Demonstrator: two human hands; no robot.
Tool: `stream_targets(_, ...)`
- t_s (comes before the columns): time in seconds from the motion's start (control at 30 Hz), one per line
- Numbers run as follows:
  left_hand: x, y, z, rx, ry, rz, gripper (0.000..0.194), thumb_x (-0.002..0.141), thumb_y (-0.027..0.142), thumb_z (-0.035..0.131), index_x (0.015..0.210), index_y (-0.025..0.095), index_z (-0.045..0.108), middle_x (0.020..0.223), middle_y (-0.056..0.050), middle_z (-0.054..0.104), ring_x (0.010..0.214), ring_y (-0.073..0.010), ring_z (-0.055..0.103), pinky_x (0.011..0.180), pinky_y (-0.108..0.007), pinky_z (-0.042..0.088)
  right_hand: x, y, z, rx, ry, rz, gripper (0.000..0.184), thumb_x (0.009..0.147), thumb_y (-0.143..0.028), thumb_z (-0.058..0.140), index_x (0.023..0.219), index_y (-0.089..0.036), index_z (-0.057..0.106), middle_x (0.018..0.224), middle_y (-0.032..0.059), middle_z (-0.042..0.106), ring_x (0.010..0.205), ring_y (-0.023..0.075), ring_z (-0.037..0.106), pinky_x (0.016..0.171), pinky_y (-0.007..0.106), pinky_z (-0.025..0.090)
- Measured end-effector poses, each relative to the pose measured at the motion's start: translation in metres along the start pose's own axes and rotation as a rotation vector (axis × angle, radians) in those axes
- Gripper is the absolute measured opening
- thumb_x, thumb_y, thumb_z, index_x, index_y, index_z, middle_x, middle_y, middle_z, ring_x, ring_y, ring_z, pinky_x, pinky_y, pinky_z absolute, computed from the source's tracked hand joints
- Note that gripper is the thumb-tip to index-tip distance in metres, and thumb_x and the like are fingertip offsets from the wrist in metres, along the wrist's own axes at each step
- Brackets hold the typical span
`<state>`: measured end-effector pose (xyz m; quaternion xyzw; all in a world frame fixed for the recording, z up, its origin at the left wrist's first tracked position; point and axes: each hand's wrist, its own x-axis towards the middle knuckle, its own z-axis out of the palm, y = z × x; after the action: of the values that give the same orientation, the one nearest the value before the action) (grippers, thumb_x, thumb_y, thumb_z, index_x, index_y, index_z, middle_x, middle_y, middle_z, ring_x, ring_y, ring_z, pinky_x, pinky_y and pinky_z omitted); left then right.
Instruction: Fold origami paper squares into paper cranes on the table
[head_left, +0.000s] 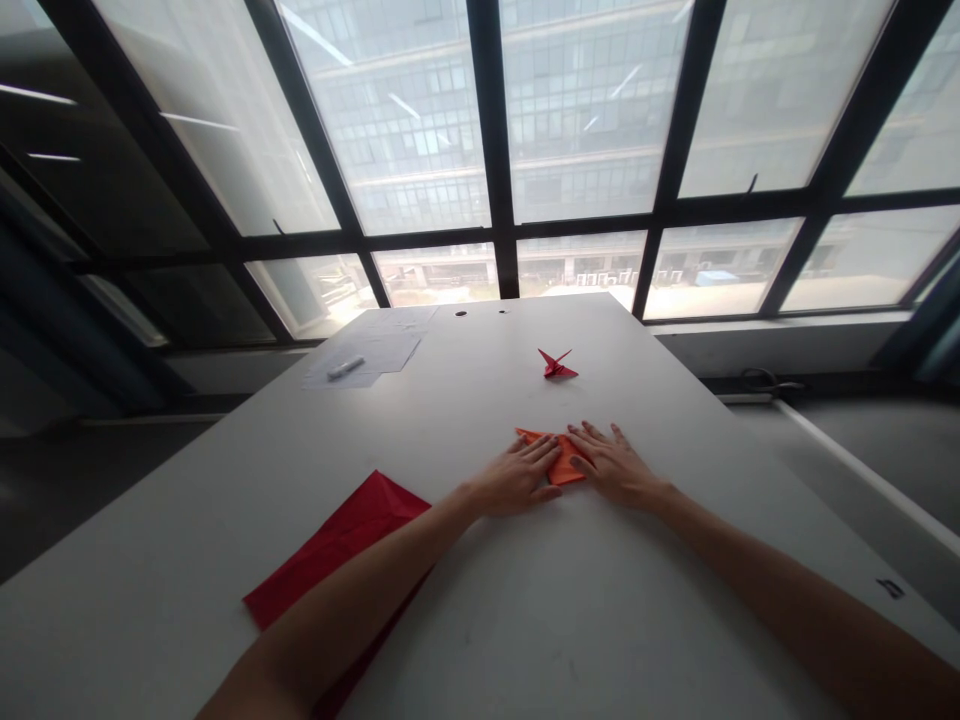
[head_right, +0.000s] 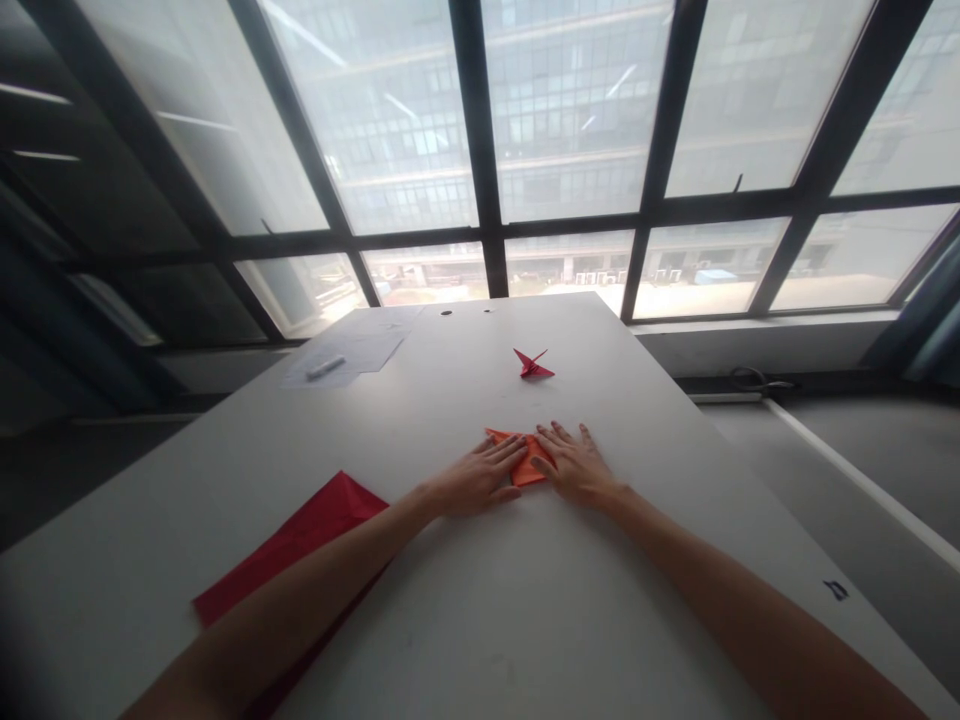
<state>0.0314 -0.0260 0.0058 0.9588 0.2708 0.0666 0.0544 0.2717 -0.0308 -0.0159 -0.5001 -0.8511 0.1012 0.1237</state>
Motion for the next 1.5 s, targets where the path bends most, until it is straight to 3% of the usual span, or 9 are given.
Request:
stream_targets(0.13, -0.001, -0.002, 0.002, -0.015, -0.004, -0.009, 0.074, 0.097, 0.059, 0.029, 0.155, 0.017, 0.014, 0.159, -0.012, 0.019, 0.148, -0.0242, 0.014, 0.12, -0.04, 0.009, 0.002, 0.0, 0.004, -0.003, 0.007, 0.116, 0.07, 0.097, -0.062, 0.012, 0.151, -0.022, 0.029, 0.159, 0.0073, 0.023, 0.148, 0.0267, 0.016, 0.116, 0.06, 0.007)
stream_targets(0.4, -0.001, -0.001, 0.002, -0.058, -0.056, -0.023, 0.075, 0.095, 0.061, 0.032, 0.155, 0.02, 0.013, 0.16, -0.011, 0.013, 0.149, -0.028, 0.008, 0.119, -0.049, 0.004, 0.003, 0.008, 0.009, 0.027, 0.012, 0.084, 0.057, 0.101, -0.047, 0.014, 0.15, -0.025, 0.032, 0.158, 0.0043, 0.026, 0.148, 0.0244, 0.016, 0.117, 0.058, 0.007)
stream_targets(0.5, -0.001, 0.0, -0.001, -0.11, 0.022, -0.034, 0.067, 0.096, 0.057, 0.035, 0.152, 0.02, 0.027, 0.158, -0.011, 0.026, 0.148, -0.0259, 0.016, 0.121, -0.045, 0.008, 0.004, 0.012, 0.011, 0.143, 0.07, 0.098, 0.053, 0.101, -0.036, 0.014, 0.15, -0.024, 0.033, 0.155, 0.0056, 0.032, 0.147, 0.0223, 0.021, 0.117, 0.058, 0.007)
stream_targets(0.63, 0.0, -0.006, 0.0, -0.233, 0.133, -0.091, 0.044, 0.097, 0.047, 0.043, 0.133, 0.024, 0.055, 0.146, -0.007, 0.048, 0.142, -0.0228, 0.034, 0.117, -0.04, 0.025, 0.003, 0.013, 0.01, 0.282, 0.149, 0.076, 0.049, 0.098, -0.026, 0.026, 0.143, -0.025, 0.044, 0.149, 0.0069, 0.044, 0.143, 0.0221, 0.03, 0.116, 0.06, 0.011)
stream_targets(0.73, 0.001, -0.011, 0.005, -0.272, 0.192, -0.15, 0.057, 0.088, 0.046, 0.061, 0.139, 0.023, 0.048, 0.145, -0.01, 0.048, 0.139, -0.0258, 0.038, 0.114, -0.042, 0.033, 0.002, 0.01, 0.008, 0.25, 0.131, -0.014, 0.051, 0.089, -0.017, 0.042, 0.138, -0.027, 0.051, 0.144, 0.0059, 0.051, 0.141, 0.0245, 0.035, 0.115, 0.061, 0.011)
stream_targets(0.83, 0.0, -0.013, 0.007, -0.283, 0.212, -0.159, 0.071, 0.084, 0.049, 0.064, 0.145, 0.024, 0.04, 0.15, -0.01, 0.042, 0.14, -0.0274, 0.037, 0.115, -0.044, 0.032, 0.001, 0.008, 0.007, 0.208, 0.156, -0.031, 0.049, 0.086, -0.017, 0.048, 0.133, -0.029, 0.056, 0.14, 0.0063, 0.055, 0.137, 0.027, 0.041, 0.114, 0.062, 0.014)
stream_targets(1.07, -0.002, -0.013, 0.001, -0.282, 0.218, -0.137, 0.055, 0.093, 0.048, 0.05, 0.144, 0.025, 0.045, 0.147, -0.008, 0.047, 0.138, -0.0258, 0.039, 0.115, -0.044, 0.032, 0.002, 0.008, 0.009, 0.182, 0.243, -0.047, 0.04, 0.087, -0.018, 0.047, 0.12, -0.027, 0.066, 0.129, 0.0066, 0.063, 0.124, 0.027, 0.053, 0.114, 0.052, 0.026)
stream_targets(1.27, -0.004, -0.01, -0.004, -0.179, 0.246, -0.132, 0.062, 0.075, 0.059, 0.071, 0.128, 0.028, 0.061, 0.126, -0.009, 0.06, 0.119, -0.0282, 0.051, 0.107, -0.044, 0.037, 0.002, 0.004, 0.008, 0.13, 0.285, -0.064, 0.033, 0.087, -0.018, 0.049, 0.11, -0.023, 0.071, 0.118, 0.0069, 0.068, 0.114, 0.0253, 0.057, 0.109, 0.045, 0.033)
stream_targets(1.5, -0.003, -0.01, -0.002, -0.215, 0.265, -0.168, 0.047, 0.077, 0.052, 0.071, 0.114, 0.024, 0.062, 0.113, -0.006, 0.064, 0.107, -0.0249, 0.056, 0.096, -0.038, 0.043, 0.0, 0.001, 0.003, 0.179, 0.319, -0.071, 0.029, 0.085, -0.018, 0.052, 0.106, -0.021, 0.073, 0.113, 0.007, 0.069, 0.108, 0.0245, 0.058, 0.102, 0.039, 0.041)
